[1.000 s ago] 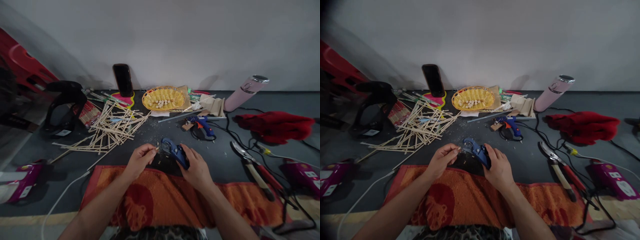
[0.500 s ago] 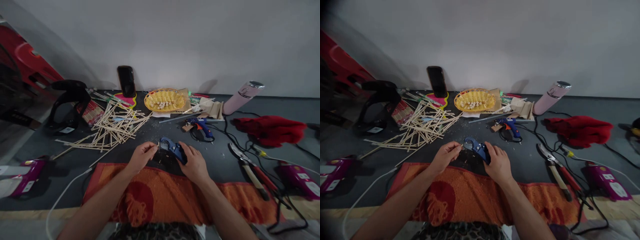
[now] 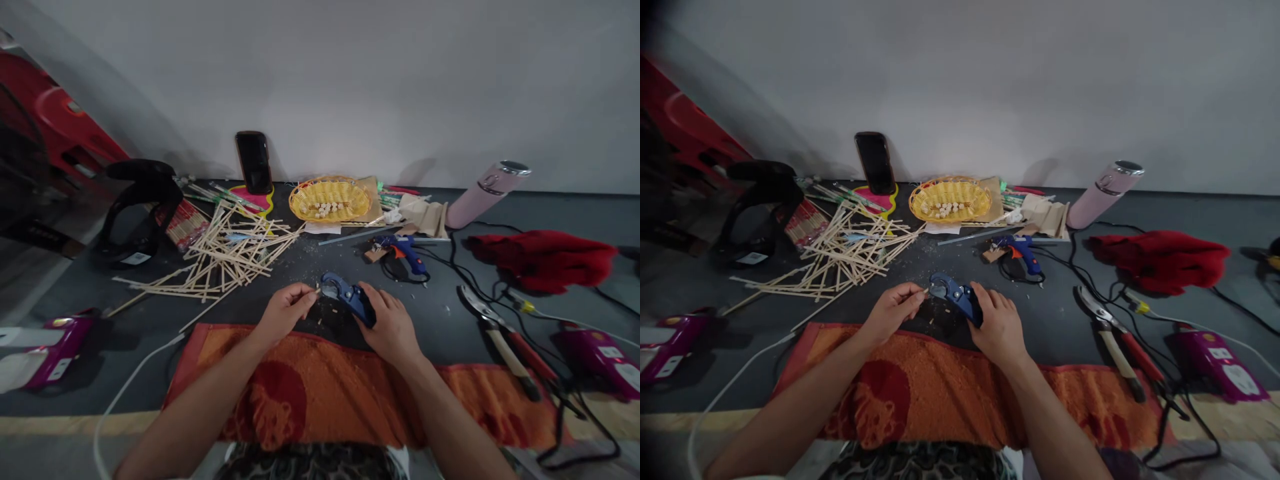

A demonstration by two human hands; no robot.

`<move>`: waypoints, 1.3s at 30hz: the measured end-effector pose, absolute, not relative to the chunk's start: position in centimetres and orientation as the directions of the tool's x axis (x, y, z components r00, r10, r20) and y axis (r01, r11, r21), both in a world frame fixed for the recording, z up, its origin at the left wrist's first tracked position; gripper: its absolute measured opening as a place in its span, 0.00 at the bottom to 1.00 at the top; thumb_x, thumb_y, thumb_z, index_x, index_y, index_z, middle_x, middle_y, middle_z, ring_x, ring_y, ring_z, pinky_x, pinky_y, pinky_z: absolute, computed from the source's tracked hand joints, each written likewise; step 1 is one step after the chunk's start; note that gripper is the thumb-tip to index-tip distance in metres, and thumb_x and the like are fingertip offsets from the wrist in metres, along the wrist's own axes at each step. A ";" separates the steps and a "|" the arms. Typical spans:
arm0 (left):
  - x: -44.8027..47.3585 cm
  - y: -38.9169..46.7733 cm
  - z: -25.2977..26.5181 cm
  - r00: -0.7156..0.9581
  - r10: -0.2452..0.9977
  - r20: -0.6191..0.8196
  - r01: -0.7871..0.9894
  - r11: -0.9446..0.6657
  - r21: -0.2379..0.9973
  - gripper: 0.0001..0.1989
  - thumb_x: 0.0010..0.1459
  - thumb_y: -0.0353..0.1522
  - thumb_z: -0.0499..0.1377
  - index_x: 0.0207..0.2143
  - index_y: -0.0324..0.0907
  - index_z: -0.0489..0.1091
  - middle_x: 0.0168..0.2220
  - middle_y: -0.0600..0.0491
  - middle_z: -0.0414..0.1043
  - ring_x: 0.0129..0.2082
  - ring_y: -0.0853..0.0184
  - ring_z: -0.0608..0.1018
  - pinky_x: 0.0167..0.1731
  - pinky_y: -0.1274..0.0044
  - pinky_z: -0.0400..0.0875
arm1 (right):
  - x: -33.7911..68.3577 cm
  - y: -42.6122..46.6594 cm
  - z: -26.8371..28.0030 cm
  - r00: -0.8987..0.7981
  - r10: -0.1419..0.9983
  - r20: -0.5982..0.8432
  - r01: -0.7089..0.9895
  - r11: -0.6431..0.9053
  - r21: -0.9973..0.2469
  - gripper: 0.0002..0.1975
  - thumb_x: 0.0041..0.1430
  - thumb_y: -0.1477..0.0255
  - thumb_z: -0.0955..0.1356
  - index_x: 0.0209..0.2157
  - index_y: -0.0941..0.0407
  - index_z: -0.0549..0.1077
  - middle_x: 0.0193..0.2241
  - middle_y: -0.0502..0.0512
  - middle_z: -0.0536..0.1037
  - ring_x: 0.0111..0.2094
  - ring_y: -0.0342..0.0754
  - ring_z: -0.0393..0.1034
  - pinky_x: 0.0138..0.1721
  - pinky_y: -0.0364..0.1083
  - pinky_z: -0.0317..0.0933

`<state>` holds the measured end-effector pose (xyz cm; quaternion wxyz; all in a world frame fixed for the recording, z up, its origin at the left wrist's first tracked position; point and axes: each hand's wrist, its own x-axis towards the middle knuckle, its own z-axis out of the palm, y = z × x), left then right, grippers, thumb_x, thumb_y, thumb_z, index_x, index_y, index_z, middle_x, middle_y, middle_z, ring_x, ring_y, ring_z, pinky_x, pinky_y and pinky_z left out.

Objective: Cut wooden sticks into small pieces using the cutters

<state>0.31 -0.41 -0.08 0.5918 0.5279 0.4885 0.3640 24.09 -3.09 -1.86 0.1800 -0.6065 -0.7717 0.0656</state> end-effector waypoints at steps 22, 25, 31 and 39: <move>-0.1 -0.1 0.0 0.272 0.934 -0.231 0.083 0.216 0.973 0.15 0.58 0.42 0.56 0.36 0.39 0.71 0.20 0.58 0.63 0.19 0.74 0.62 0.20 0.82 0.54 | 24.4 -2.5 -1.9 -0.119 0.970 0.211 0.944 0.176 -0.278 0.29 0.59 0.62 0.65 0.60 0.55 0.58 0.46 0.61 0.73 0.46 0.56 0.67 0.45 0.53 0.60; -0.1 -0.1 -0.1 0.267 0.937 -0.223 0.081 0.209 0.975 0.15 0.58 0.43 0.56 0.36 0.39 0.71 0.20 0.57 0.64 0.20 0.73 0.63 0.20 0.82 0.53 | 25.5 -2.7 -1.5 -0.020 0.976 0.218 0.967 0.074 -0.244 0.32 0.58 0.58 0.65 0.60 0.55 0.57 0.46 0.62 0.73 0.45 0.58 0.67 0.44 0.54 0.60; 0.1 -0.3 -0.1 0.286 0.942 -0.177 0.117 0.149 0.982 0.15 0.57 0.43 0.56 0.35 0.39 0.72 0.20 0.58 0.64 0.20 0.73 0.63 0.22 0.82 0.56 | 27.8 -4.2 -0.8 0.042 0.971 0.234 0.996 -0.021 -0.091 0.33 0.57 0.53 0.65 0.59 0.55 0.59 0.46 0.63 0.74 0.45 0.60 0.65 0.44 0.56 0.58; 0.1 -0.4 -0.1 0.276 0.938 -0.208 0.150 0.172 0.974 0.16 0.58 0.43 0.55 0.37 0.39 0.71 0.21 0.57 0.64 0.20 0.73 0.62 0.21 0.82 0.55 | 27.7 -4.9 -1.4 0.008 0.972 0.235 0.994 0.019 -0.112 0.31 0.58 0.55 0.64 0.59 0.54 0.60 0.50 0.63 0.71 0.51 0.61 0.61 0.48 0.60 0.56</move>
